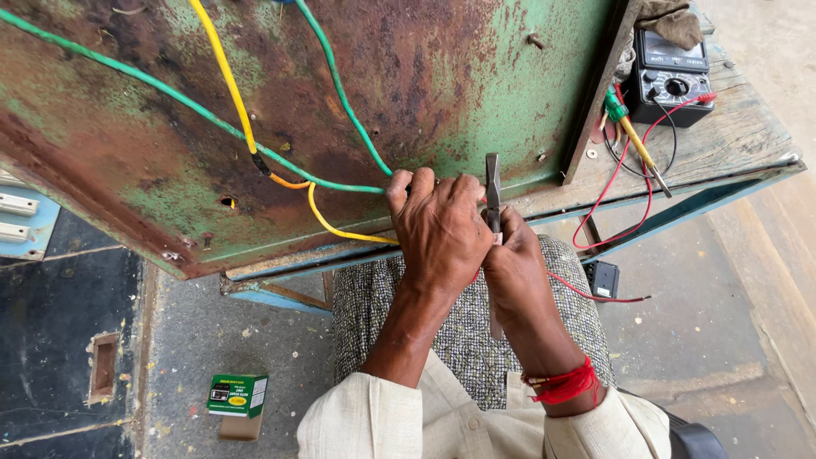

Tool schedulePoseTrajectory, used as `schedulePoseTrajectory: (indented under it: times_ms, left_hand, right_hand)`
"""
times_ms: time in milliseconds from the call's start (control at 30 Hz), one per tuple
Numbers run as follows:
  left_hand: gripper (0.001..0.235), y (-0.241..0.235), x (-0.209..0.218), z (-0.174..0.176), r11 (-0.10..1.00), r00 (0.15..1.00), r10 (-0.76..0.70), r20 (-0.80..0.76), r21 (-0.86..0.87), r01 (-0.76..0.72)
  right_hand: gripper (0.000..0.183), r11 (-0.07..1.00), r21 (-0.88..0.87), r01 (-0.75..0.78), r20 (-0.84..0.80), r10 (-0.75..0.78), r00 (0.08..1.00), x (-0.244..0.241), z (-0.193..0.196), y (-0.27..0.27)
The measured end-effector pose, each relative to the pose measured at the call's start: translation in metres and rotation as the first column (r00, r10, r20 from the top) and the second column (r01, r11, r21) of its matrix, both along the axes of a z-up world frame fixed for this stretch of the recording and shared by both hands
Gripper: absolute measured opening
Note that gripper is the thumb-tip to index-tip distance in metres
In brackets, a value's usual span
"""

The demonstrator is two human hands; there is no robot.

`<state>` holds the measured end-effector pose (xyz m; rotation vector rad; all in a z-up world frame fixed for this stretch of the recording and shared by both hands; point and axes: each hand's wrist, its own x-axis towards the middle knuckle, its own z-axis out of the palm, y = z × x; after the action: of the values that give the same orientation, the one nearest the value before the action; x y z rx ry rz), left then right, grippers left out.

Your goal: The person repairs an electrical panel by using a screwdriver to tighten terminals on a control unit, then uses pliers to strip and trim wires on the underside of a metal panel before connecting them.

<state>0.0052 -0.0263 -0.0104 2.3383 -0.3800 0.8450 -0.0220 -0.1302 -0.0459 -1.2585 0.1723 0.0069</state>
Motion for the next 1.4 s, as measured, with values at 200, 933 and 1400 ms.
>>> schedulePoseTrajectory:
  times_ms: [200, 933, 1400]
  left_hand:
    - [0.008, 0.001, 0.002, 0.002, 1.000, 1.000, 0.000, -0.003, -0.015, 0.000]
    - [0.009, 0.012, -0.007, 0.000, 0.994, 0.996, -0.080, -0.034, 0.077, 0.082]
    - [0.010, 0.009, -0.002, -0.003, 0.988, 0.991, -0.129, 0.045, 0.086, 0.125]
  right_hand:
    - [0.040, 0.996, 0.069, -0.057, -0.130, 0.065, 0.989, 0.005, -0.006, -0.004]
    - [0.035, 0.804, -0.442, -0.398, -0.179, 0.356, 0.917, 0.009, 0.026, -0.038]
    - [0.009, 0.888, -0.454, 0.074, 0.021, -0.073, 0.997, -0.009, -0.005, -0.006]
